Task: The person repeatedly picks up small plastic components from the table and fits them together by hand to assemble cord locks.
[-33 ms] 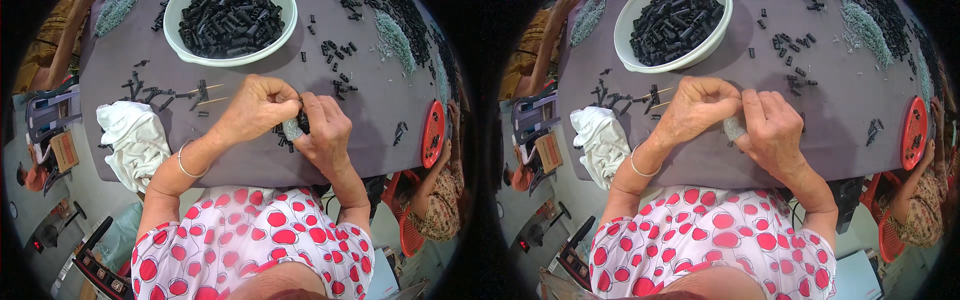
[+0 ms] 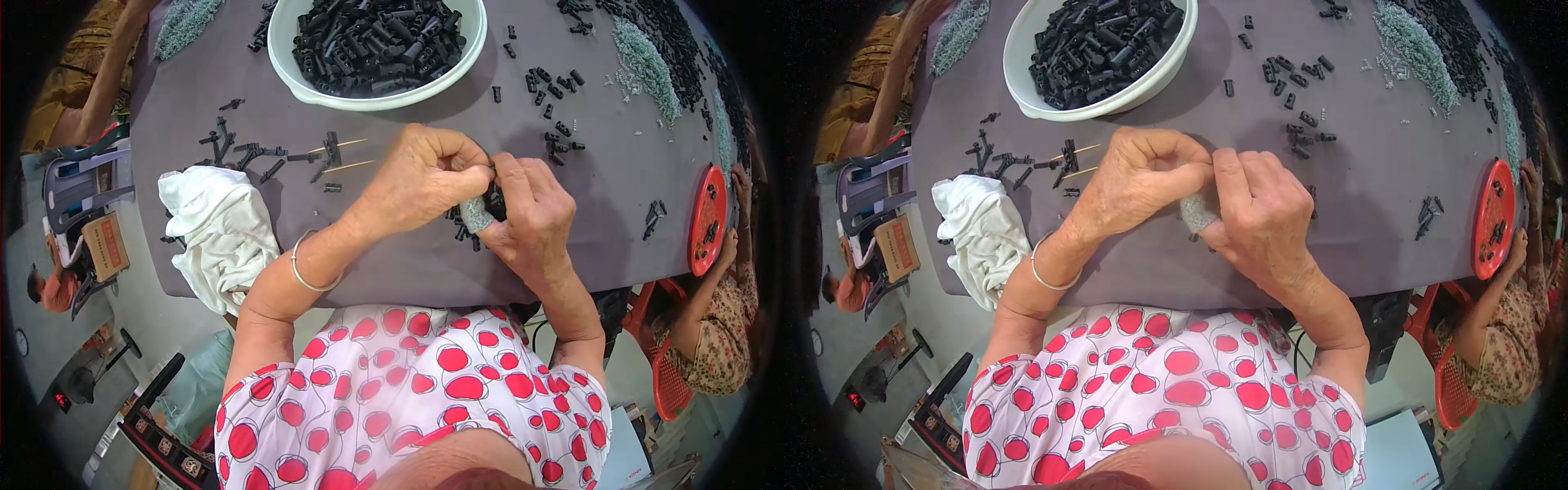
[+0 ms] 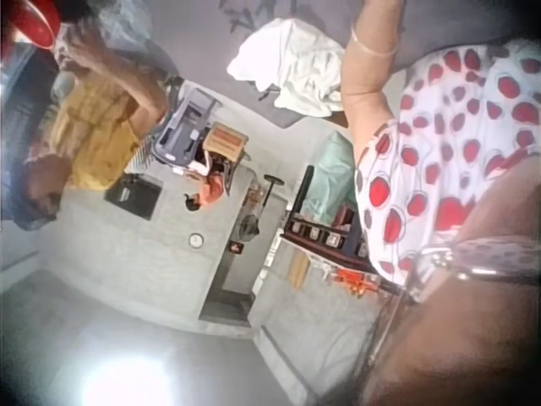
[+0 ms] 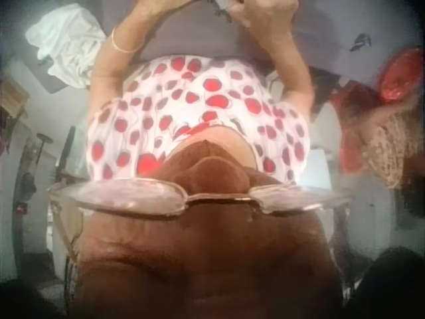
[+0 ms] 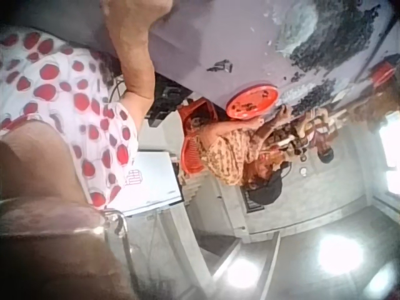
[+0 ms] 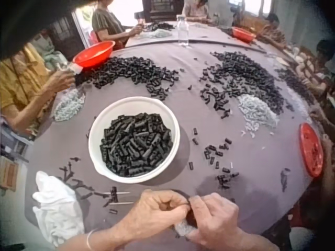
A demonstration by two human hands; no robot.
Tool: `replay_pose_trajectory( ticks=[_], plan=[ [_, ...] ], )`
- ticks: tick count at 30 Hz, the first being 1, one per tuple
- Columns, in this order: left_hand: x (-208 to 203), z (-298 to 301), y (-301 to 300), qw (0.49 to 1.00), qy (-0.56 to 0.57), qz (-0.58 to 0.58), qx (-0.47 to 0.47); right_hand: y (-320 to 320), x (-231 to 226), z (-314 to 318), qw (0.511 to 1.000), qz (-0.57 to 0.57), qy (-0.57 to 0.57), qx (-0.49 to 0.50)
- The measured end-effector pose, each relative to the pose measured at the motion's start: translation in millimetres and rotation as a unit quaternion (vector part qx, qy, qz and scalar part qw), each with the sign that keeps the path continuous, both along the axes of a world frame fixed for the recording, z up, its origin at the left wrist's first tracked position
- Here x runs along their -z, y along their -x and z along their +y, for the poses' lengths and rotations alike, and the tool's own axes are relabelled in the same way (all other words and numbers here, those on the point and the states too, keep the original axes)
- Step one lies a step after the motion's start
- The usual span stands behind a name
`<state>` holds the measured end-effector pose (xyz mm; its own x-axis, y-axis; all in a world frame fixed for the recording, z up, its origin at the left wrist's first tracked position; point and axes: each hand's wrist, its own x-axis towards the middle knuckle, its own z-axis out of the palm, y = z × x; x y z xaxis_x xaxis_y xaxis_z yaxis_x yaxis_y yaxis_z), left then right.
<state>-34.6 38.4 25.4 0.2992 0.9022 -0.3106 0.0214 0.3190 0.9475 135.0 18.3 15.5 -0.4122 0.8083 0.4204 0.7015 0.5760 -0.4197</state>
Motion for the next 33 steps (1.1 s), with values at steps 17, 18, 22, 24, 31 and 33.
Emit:
replay_pose_trajectory(
  ticks=[17, 18, 22, 24, 31, 33],
  plan=[
    [-0.9, -8.7, -5.2, 0.992, -0.103, -0.019, -0.07, -8.0, 3.3, 3.9, 0.998, 0.041, -0.037, 0.013],
    [0.2, -9.7, -6.6, 0.992, -0.104, -0.02, -0.067, -8.0, 3.3, 4.8, 0.998, 0.042, -0.049, 0.014],
    [10.2, -12.0, -7.9, 0.984, -0.149, 0.014, -0.096, -7.3, 6.2, 5.2, 0.997, 0.05, -0.05, 0.034],
    [16.0, -12.0, -8.6, 0.98, -0.171, 0.033, -0.095, -9.0, 7.9, 6.0, 0.996, 0.05, -0.051, 0.049],
    [26.1, -12.2, -10.2, 0.966, -0.21, 0.027, -0.146, -31.9, 3.1, 21.0, 0.988, 0.079, -0.06, 0.116],
    [23.6, -14.4, -10.1, 0.967, -0.201, 0.047, -0.15, -33.6, 6.2, 20.5, 0.985, 0.095, -0.063, 0.128]
  ],
)
